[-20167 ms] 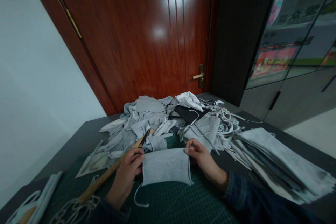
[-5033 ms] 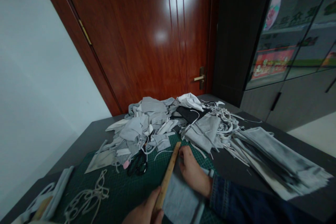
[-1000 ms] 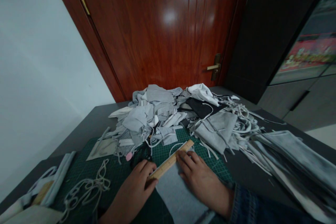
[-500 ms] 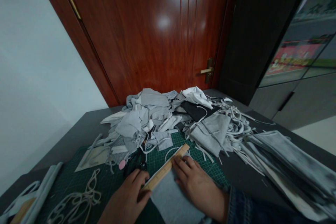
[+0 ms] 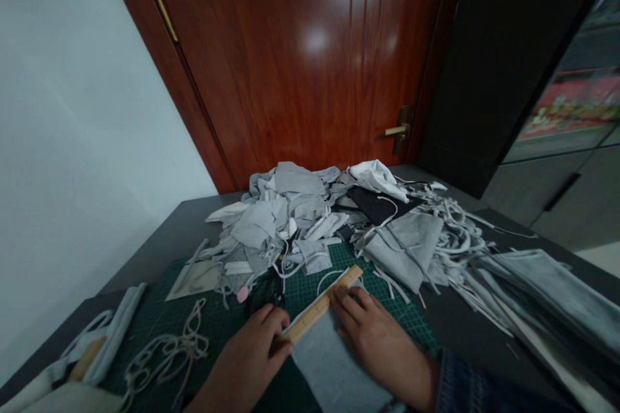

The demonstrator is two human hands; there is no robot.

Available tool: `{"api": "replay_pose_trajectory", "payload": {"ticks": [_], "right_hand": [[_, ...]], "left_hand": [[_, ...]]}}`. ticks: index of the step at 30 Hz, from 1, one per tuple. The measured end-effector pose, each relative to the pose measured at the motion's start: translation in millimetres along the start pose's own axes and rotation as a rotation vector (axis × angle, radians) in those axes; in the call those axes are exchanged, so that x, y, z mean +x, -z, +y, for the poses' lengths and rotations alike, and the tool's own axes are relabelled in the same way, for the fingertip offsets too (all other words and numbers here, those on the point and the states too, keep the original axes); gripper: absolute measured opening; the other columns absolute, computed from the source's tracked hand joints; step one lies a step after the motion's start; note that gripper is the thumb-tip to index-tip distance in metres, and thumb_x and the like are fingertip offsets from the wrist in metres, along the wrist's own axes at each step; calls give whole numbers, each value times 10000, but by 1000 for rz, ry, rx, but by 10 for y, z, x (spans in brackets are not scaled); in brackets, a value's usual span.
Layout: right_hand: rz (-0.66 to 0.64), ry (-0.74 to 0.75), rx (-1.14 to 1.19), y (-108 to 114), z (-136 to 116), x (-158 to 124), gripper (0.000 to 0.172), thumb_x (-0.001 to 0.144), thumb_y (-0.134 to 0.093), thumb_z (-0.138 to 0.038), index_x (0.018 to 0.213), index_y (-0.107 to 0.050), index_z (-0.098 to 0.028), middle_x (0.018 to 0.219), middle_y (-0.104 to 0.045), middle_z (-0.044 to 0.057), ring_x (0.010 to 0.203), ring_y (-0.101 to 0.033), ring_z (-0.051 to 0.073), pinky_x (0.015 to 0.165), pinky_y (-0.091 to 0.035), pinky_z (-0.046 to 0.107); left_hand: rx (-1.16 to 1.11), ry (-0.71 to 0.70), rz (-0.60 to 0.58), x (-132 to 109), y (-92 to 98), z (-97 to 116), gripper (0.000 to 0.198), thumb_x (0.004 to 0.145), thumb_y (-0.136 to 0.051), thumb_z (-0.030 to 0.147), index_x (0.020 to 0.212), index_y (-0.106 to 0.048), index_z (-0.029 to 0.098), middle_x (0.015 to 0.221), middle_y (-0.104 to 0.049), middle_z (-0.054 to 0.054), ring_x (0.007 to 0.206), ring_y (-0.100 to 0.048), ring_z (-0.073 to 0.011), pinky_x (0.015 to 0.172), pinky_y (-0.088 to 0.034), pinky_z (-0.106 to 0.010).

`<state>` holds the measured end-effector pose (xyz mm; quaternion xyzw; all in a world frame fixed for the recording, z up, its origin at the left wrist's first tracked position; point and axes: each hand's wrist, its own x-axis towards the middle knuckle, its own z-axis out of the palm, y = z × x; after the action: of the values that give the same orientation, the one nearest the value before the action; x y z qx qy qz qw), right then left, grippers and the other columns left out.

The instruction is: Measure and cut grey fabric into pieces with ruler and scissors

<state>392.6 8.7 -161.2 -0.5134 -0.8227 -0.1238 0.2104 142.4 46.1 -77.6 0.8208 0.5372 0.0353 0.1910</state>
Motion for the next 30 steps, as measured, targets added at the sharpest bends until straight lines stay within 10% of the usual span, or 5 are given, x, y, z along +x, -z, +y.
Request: {"api": "replay_pose_trajectory", "payload": {"ticks": [6,14,20,30], "right_hand": [[-26,-6,3,-93,25,-32,466,1000,-595,-251,1456,-577,-155,1425,-631,101,1280,-544,316,1042,-513,440],[-27,-15,20,-54,20,-22,459,995,-583,-225,1451,-580,-174,1411,-643,98,1292,-555,320,1035,-523,470],[74,39,18,-96,61,-38,443,1009,-531,-206,1448,-585,-179,1448,-628,86,1386,-508,291,1108,-479,441],[110,96,25,-94,96,-34,408,1022,-514,-220,1414,-614,-168,1423,-651,100,1311,-598,256,1109,-489,423]], "left_hand": [[117,67,278,131,354,-261,165,949,-499,211,1023,-646,206,1110,-681,-84,1046,-631,-238,962,-448,-365],[249,149,271,365,698,-418,166,928,-521,211,980,-679,206,1063,-731,-74,994,-674,-215,875,-464,-307],[298,332,290,356,1019,-914,216,901,-521,171,979,-722,181,1028,-774,-105,960,-712,-242,817,-468,-316],[220,295,237,448,847,-1146,170,840,-593,187,914,-745,208,963,-791,-59,935,-724,-211,809,-467,-274]]}}
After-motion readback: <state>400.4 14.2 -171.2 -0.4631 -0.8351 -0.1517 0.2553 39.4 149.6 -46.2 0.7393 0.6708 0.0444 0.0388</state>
